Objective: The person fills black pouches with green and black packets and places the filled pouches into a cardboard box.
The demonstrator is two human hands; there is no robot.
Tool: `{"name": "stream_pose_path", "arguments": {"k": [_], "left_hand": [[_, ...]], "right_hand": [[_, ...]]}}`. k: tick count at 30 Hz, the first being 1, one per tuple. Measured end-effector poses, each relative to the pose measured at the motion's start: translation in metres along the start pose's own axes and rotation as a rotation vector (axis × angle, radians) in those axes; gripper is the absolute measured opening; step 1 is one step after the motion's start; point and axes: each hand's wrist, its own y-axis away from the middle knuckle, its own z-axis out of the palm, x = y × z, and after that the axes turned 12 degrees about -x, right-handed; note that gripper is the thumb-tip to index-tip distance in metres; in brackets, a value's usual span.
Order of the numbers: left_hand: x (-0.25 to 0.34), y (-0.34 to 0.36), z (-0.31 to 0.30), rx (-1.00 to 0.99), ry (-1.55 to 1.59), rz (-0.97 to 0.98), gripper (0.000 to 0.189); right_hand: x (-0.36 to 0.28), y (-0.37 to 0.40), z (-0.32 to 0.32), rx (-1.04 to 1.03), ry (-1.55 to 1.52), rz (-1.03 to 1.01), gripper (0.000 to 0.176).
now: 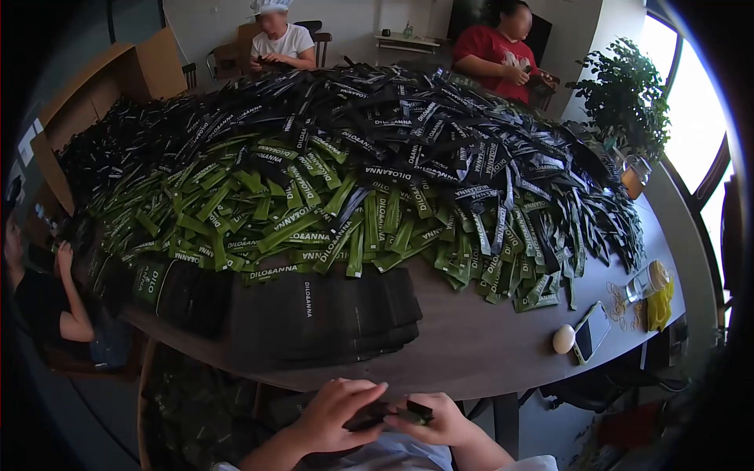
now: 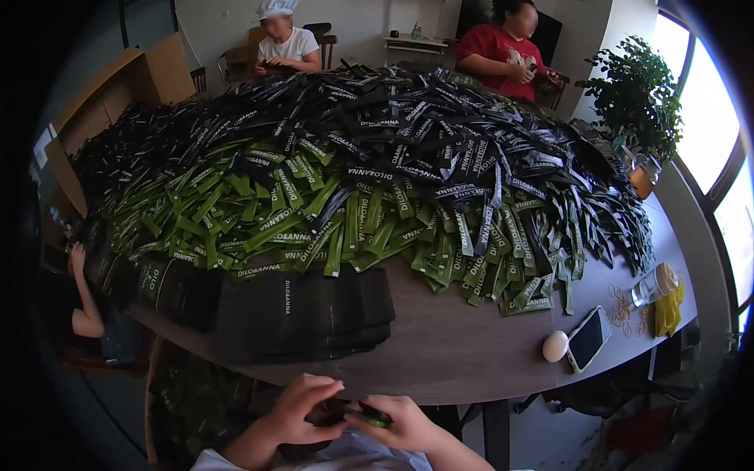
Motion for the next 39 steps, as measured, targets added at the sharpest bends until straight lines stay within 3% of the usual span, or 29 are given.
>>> {"name": "stream_pose_path", "arguments": {"k": [2, 4, 6, 8, 9, 10, 12, 13, 14, 15, 16, 18, 21, 27, 30, 31, 33, 36, 39], "left_hand": [[0.003, 0.0, 0.003, -0.037, -0.013, 0.019, 0.062], [0.002, 0.002, 0.006, -0.089, -0.039, 0.031, 0.061], [0.002, 0.005, 0.003, -0.049, -0.062, 0.007, 0.066], [0.003, 0.006, 0.001, -0.017, -0.082, -0.026, 0.071], [0.003, 0.005, 0.001, 0.006, -0.207, -0.076, 0.076], [0.003, 0.004, 0.002, 0.03, -0.331, -0.127, 0.082], [-0.001, 0.005, 0.017, 0.027, -0.308, -0.14, 0.088], [0.0, 0.003, 0.024, 0.15, -0.318, -0.057, 0.087], [-0.001, 0.001, 0.028, 0.273, -0.33, 0.028, 0.086], [-0.005, 0.003, 0.027, 0.273, -0.33, 0.027, 0.086], [-0.012, 0.006, 0.025, 0.245, -0.39, 0.013, 0.088], [-0.017, 0.01, 0.025, 0.215, -0.489, 0.03, 0.093], [-0.011, 0.01, 0.031, 0.353, -0.31, 0.083, 0.094], [-0.007, 0.005, 0.019, 0.267, -0.339, 0.012, 0.094], [-0.007, 0.004, 0.025, 0.244, -0.401, 0.06, 0.094], [-0.007, 0.003, 0.022, 0.242, -0.397, 0.051, 0.094], [-0.005, 0.002, 0.014, 0.24, -0.328, -0.018, 0.092], [-0.007, 0.001, 0.007, 0.218, -0.3, -0.056, 0.092], [-0.004, 0.002, 0.003, 0.136, -0.379, -0.063, 0.09]], "right_hand": [[0.009, 0.012, 0.0, -0.045, 0.192, 0.258, 0.024], [0.015, 0.014, 0.002, 0.017, 0.235, 0.27, 0.027], [0.012, 0.01, 0.0, 0.128, 0.373, 0.106, 0.024], [0.018, 0.017, -0.003, 0.371, -0.1, -0.027, 0.028], [0.023, 0.021, -0.008, 0.36, -0.419, -0.236, 0.021], [0.012, 0.012, -0.003, 0.359, -0.421, -0.23, 0.021], [-0.019, -0.017, 0.016, 0.64, -0.614, -0.324, 0.028], [-0.014, -0.015, 0.022, 0.475, -0.531, -0.342, 0.024], [-0.015, -0.011, 0.02, 0.25, -0.295, -0.214, 0.025], [-0.017, -0.009, 0.016, 0.025, -0.061, -0.085, 0.028], [-0.017, -0.011, 0.012, -0.102, -0.036, -0.091, 0.036], [-0.016, -0.006, 0.007, -0.096, -0.251, -0.095, 0.028], [-0.004, -0.011, 0.007, 0.04, 0.063, -0.163, 0.04], [-0.003, -0.001, 0.015, 0.248, -0.258, 0.001, 0.032], [-0.003, -0.012, 0.019, 0.033, -0.12, 0.098, 0.041], [-0.002, -0.014, 0.027, 0.183, -0.243, 0.069, 0.048], [0.001, -0.009, 0.013, 0.237, 0.161, -0.06, 0.05], [-0.004, -0.011, -0.001, -0.095, 0.458, -0.088, 0.029], [-0.005, -0.015, -0.001, -0.185, 0.48, -0.022, 0.02]]}}
